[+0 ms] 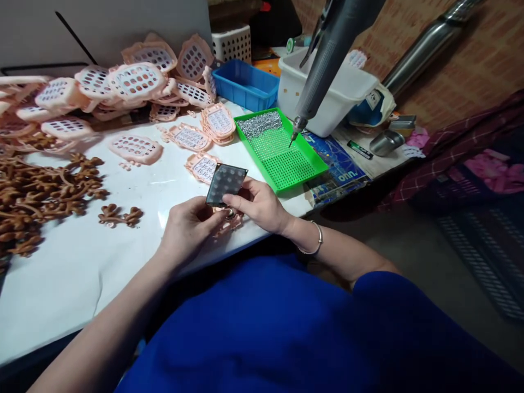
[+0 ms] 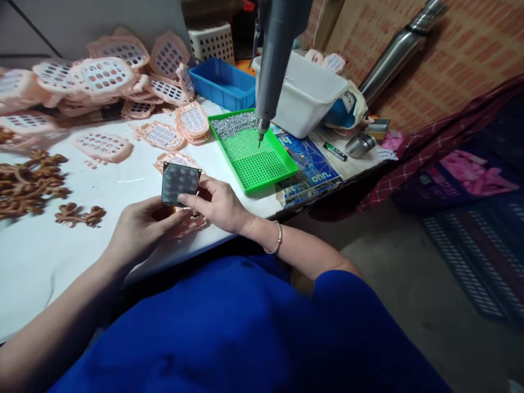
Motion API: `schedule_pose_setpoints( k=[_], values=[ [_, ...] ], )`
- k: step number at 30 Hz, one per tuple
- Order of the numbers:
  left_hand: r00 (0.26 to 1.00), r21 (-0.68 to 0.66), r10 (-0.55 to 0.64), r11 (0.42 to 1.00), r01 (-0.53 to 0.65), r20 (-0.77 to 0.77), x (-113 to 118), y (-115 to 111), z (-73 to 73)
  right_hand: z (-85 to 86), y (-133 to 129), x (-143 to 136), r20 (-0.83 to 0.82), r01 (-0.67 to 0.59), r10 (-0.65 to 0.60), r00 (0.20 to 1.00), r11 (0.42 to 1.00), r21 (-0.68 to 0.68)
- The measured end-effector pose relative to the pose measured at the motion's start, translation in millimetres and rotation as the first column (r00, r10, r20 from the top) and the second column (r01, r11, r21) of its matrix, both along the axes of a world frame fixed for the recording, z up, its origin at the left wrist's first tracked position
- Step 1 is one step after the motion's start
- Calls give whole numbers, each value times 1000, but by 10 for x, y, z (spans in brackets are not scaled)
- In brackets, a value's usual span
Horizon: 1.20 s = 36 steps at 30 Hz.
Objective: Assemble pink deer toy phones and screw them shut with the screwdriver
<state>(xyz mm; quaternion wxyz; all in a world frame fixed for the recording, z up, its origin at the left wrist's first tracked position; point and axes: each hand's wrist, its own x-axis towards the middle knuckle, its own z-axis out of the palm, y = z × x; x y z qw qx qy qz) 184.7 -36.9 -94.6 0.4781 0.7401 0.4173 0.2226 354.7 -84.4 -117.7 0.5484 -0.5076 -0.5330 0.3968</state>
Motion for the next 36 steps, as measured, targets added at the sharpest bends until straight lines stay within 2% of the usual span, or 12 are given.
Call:
schedule_pose_setpoints(
  k=[3,6,9,11,16,18,20,24,27,30,33,36],
  values=[
    [1000,3,-12,1000,12,-14,-42,4,-31,-37,-44,77,50,-28,26,998,999,36],
    [994,190,-66,978,81,-84,-101,2,-45,-64,-97,147,95,-37,29,995,996,79],
    [981,445,-101,880,164,-163,-137,1,-73,-104,-141,168,142,-26,11,990,995,99],
    [973,533,-106,821,203,-207,-157,3,-97,-133,-161,165,156,-16,3,988,997,81],
    [955,591,-207,751,293,-211,-250,26,-127,-169,-212,195,113,-38,40,993,999,-20],
    [945,613,-258,719,328,-202,-288,37,-131,-169,-248,228,134,-84,81,988,996,19],
    [940,624,-273,704,339,-204,-310,41,-140,-172,-293,263,199,-141,116,973,983,118],
    [955,601,-235,742,297,-182,-301,24,-164,-201,-369,299,391,-281,130,911,890,359],
    [963,548,-229,792,267,-139,-282,17,-156,-214,-395,291,485,-331,106,868,853,404],
    [959,475,-248,833,284,-138,-267,35,-127,-204,-393,271,476,-251,73,877,913,322],
    [960,419,-230,865,277,-159,-247,56,-94,-184,-370,249,445,-144,59,893,977,159],
    [964,385,-201,888,254,-172,-214,54,-56,-162,-351,224,421,-63,43,906,997,33]
  ],
)
